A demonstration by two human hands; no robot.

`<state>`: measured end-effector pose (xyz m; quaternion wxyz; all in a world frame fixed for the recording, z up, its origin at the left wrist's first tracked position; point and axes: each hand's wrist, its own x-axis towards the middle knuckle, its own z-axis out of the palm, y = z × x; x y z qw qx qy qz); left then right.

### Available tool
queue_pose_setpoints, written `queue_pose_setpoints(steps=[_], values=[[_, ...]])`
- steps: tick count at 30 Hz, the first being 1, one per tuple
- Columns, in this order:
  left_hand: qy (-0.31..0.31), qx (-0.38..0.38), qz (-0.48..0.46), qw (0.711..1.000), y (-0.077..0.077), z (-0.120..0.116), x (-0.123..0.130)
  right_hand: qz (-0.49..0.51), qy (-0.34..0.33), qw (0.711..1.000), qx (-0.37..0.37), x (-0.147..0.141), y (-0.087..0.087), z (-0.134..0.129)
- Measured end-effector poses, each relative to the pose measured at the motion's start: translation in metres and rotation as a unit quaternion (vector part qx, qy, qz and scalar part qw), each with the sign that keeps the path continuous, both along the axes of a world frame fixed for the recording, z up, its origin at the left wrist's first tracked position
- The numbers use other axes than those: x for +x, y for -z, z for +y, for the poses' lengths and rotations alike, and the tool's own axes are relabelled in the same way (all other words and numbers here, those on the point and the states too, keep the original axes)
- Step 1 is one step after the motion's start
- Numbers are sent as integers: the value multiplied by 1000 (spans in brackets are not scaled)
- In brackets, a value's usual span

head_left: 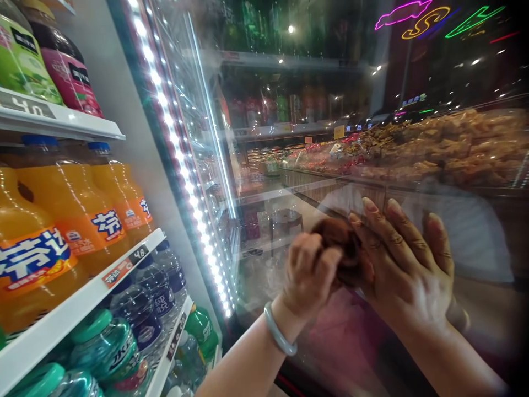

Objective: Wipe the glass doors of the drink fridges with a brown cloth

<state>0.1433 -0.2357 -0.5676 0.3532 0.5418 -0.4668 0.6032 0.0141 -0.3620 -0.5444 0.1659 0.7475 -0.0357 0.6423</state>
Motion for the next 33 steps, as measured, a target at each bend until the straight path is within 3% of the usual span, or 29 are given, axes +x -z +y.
queue_pose_setpoints(steps=[3,8,11,15,17,20,23,27,29,33], values=[[10,31,-42,999,7,0,4,-7,-8,1000,22,11,0,8],[-25,-105,107,988,-10,13,32,35,-49,998,-8,44,9,32],[-10,-114,106,988,4,13,29,37,-75,996,-22,53,18,37],[-8,-34,7,999,20,23,39,46,-95,994,-23,50,23,33],[-43,-38,2,998,14,35,56,44,-83,995,-29,48,23,33],[-69,-117,112,984,5,47,75,40,-68,997,-29,50,23,35],[-59,-129,135,981,18,41,69,35,-63,997,-27,53,24,37],[-48,-29,8,998,39,36,61,36,-55,997,-41,54,27,35],[-68,-18,-5,998,32,46,74,30,-55,996,-57,55,28,33],[-99,-115,133,979,11,68,103,24,-59,996,-57,56,27,34]])
